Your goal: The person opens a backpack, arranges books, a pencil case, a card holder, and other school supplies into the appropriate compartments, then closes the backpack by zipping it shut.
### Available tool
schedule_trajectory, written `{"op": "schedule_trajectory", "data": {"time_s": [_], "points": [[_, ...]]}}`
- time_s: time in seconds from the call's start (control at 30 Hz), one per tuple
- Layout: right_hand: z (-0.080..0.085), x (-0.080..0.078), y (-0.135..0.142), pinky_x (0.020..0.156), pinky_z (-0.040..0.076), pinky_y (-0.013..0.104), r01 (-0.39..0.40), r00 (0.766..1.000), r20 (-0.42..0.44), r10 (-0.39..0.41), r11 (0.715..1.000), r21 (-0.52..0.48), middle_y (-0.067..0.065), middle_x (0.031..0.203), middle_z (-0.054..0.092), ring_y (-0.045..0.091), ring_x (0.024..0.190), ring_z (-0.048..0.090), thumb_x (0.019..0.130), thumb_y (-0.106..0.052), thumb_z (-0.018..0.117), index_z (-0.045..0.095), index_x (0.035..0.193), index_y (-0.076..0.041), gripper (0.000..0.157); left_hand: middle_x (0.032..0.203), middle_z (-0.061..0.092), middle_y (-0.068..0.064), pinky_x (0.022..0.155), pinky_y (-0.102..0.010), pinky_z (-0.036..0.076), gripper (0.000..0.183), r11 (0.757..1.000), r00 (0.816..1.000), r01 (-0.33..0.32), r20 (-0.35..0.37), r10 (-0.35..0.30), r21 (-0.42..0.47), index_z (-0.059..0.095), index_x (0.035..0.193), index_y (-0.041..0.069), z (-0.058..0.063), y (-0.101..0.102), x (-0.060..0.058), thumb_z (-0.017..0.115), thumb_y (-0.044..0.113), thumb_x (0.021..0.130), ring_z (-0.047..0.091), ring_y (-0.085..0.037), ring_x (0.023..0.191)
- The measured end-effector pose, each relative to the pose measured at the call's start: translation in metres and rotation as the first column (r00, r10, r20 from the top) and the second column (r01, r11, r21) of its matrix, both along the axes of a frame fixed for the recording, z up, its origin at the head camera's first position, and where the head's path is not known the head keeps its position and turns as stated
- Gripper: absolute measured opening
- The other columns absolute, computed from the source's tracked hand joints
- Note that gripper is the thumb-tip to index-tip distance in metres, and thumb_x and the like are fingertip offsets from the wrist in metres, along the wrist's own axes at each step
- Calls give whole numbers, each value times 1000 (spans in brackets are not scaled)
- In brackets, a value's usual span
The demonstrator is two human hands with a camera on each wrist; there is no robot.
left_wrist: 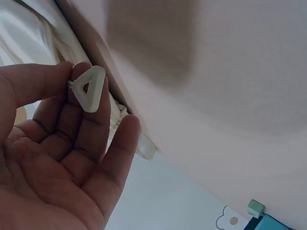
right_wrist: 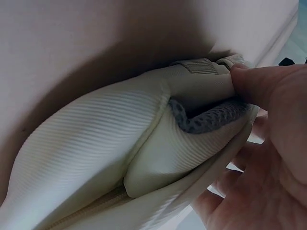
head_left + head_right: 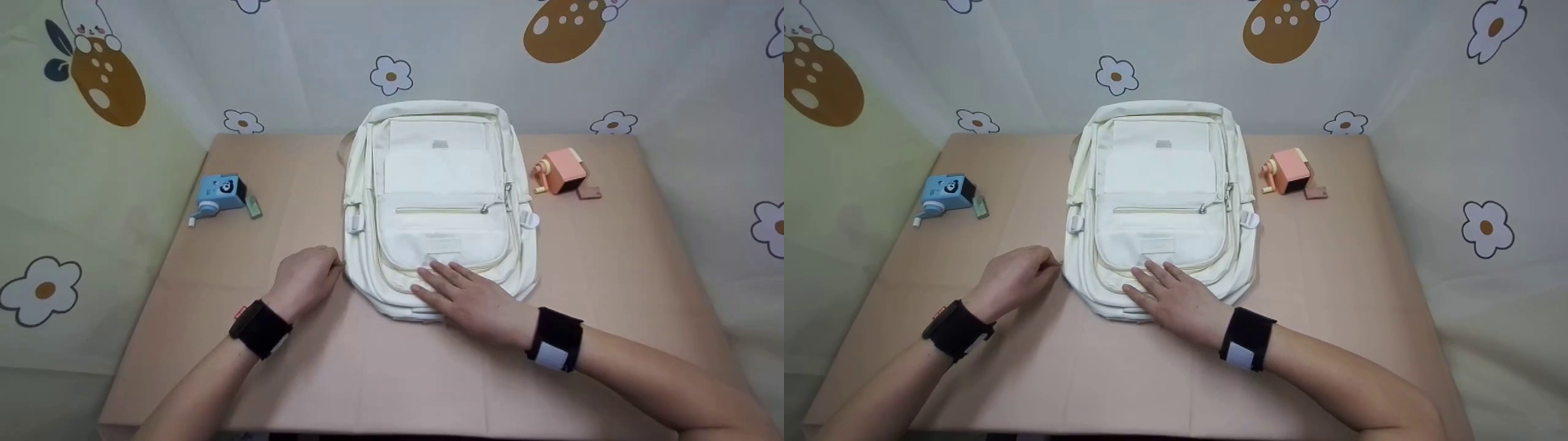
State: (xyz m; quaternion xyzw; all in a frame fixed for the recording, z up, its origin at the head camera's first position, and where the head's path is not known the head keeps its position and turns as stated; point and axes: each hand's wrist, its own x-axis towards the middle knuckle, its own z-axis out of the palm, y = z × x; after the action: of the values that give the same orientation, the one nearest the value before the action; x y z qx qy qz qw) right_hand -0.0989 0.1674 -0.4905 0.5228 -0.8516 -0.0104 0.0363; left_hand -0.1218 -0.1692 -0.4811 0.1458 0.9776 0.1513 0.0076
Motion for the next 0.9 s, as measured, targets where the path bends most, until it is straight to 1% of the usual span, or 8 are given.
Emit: {"op": "schedule_trajectory", "data": {"time_s": [0.2,0.33,0.43,0.63,0.77,0.9], "points": [[2,0,-1,117,32,52,-1,1000,1,1,1000,4,17,160,38,37,148,33,103,-23,57,41,157,-13,57,74,63,0,57,-40,49,15,1000,1000,12,14,-12,-25,69,80,14,1,4,12,68,12,95,59,-19,66],[2,0,-1,117,31,51,0,1000,4,0,1000,8,17,160,38,37,148,32,104,-23,57,40,158,-13,57,74,64,0,56,-42,49,17,999,1000,29,13,-29,-31,68,79,15,1,7,17,68,13,96,61,-20,67],[2,0,-1,118,31,51,1,1000,6,-1,1000,10,17,161,37,37,149,32,103,-24,59,39,158,-13,60,75,64,0,56,-42,49,16,999,999,37,20,-37,-31,68,80,15,0,8,17,68,13,96,61,-21,68],[2,-2,0,116,33,50,-1,1000,8,1,1000,-24,15,159,40,36,148,35,99,-27,66,43,156,-14,64,76,64,2,58,-40,50,13,1000,999,10,37,-10,1,70,82,16,-2,8,17,69,11,94,60,-18,67],[5,-4,1,115,36,47,19,1000,22,-18,998,-66,12,157,45,32,145,40,100,-31,66,48,153,-10,60,75,63,2,58,-39,49,13,1000,999,9,32,-9,13,70,82,16,-1,7,17,69,12,95,57,-17,66],[9,-4,2,111,41,44,62,997,49,-56,990,-128,10,151,52,29,140,47,98,-32,67,56,146,-6,55,75,63,3,58,-38,49,11,1000,999,0,32,-1,16,70,84,15,-2,6,18,71,14,95,56,-15,65]]}}
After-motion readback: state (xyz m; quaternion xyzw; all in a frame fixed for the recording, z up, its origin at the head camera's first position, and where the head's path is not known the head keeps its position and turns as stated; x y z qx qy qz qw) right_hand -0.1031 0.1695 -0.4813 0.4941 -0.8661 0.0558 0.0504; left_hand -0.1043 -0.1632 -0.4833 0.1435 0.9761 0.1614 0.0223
